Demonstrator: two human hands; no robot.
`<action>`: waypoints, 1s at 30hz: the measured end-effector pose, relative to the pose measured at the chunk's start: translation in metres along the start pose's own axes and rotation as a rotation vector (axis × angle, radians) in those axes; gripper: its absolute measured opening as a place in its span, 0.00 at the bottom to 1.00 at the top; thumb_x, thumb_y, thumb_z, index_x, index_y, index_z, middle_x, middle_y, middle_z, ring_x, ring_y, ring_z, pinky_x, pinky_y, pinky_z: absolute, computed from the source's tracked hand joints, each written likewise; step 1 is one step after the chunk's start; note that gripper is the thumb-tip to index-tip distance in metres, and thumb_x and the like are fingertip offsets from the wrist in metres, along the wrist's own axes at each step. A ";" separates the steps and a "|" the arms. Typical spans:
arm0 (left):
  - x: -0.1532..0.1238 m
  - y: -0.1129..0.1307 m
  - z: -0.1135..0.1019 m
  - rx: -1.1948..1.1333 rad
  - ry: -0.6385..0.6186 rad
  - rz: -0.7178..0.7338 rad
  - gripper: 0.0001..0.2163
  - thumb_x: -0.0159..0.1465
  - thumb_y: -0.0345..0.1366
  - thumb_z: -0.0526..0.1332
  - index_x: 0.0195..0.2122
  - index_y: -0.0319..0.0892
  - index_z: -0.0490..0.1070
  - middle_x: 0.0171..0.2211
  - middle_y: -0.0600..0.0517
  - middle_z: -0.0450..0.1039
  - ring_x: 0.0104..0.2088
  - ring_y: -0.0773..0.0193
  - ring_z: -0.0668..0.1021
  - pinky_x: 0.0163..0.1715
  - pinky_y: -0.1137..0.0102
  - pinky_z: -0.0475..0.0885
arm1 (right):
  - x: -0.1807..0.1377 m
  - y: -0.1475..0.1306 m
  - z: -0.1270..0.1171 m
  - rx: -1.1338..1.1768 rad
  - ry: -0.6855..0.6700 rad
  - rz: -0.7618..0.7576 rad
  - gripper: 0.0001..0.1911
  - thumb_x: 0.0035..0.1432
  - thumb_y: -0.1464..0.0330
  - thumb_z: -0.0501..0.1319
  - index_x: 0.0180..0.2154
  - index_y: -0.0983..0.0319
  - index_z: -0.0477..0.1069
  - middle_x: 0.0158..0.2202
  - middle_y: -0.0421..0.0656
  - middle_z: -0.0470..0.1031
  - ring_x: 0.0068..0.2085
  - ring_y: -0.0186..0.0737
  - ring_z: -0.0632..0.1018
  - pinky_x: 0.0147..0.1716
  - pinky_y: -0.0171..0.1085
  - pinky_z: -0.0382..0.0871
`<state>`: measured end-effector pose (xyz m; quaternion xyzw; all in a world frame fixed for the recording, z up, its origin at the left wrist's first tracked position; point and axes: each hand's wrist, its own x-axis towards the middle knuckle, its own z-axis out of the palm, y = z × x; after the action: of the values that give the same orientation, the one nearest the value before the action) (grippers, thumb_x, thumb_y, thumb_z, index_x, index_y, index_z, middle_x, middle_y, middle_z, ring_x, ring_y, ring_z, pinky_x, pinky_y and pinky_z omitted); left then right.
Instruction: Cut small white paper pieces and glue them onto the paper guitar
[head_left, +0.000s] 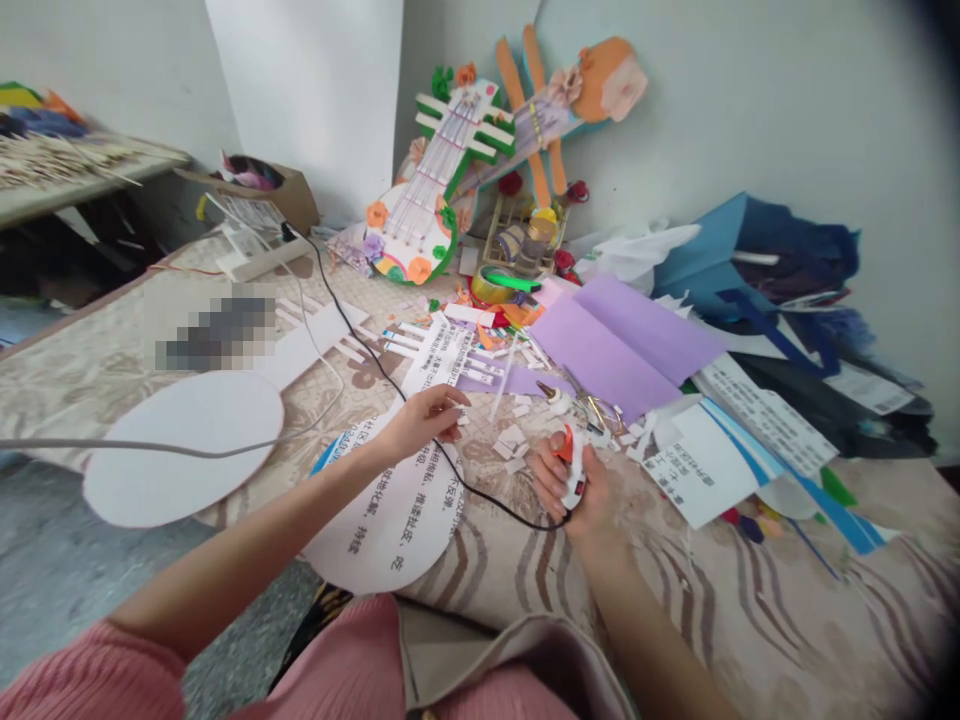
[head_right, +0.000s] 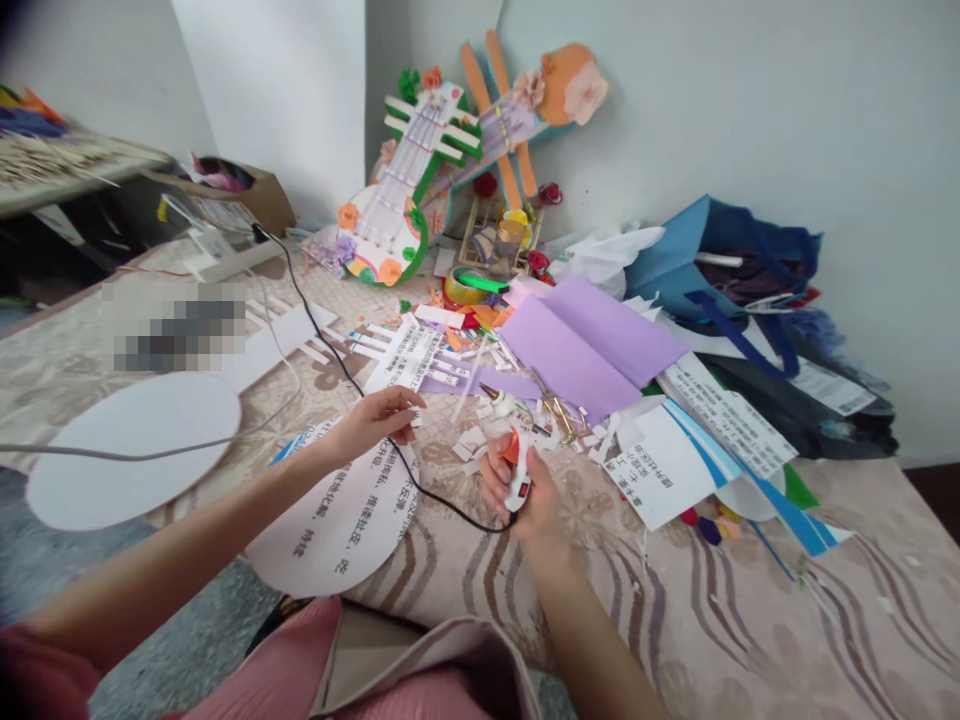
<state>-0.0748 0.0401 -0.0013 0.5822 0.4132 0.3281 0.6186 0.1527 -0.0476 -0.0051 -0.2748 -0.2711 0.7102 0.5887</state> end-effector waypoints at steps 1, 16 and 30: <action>0.000 0.000 -0.003 -0.082 -0.005 -0.041 0.11 0.60 0.37 0.63 0.41 0.39 0.69 0.25 0.56 0.71 0.26 0.68 0.78 0.28 0.73 0.74 | 0.000 0.002 0.000 0.006 -0.015 0.014 0.16 0.54 0.53 0.63 0.33 0.58 0.71 0.21 0.33 0.51 0.18 0.28 0.51 0.09 0.24 0.51; -0.015 0.006 -0.019 0.296 0.076 0.259 0.16 0.59 0.34 0.63 0.48 0.40 0.73 0.34 0.51 0.72 0.32 0.68 0.74 0.36 0.72 0.73 | 0.001 0.015 0.000 -0.063 -0.055 0.092 0.17 0.54 0.53 0.63 0.34 0.60 0.74 0.22 0.35 0.58 0.17 0.28 0.55 0.09 0.26 0.55; -0.020 0.010 -0.013 -0.038 -0.044 0.155 0.17 0.56 0.38 0.67 0.46 0.38 0.72 0.25 0.57 0.64 0.25 0.72 0.68 0.25 0.76 0.65 | -0.007 0.023 0.008 -0.234 0.027 0.071 0.15 0.54 0.56 0.65 0.37 0.60 0.74 0.24 0.36 0.63 0.20 0.30 0.64 0.14 0.29 0.63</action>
<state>-0.0945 0.0293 0.0117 0.6078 0.3466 0.3699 0.6113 0.1328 -0.0584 -0.0155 -0.3608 -0.3342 0.6903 0.5307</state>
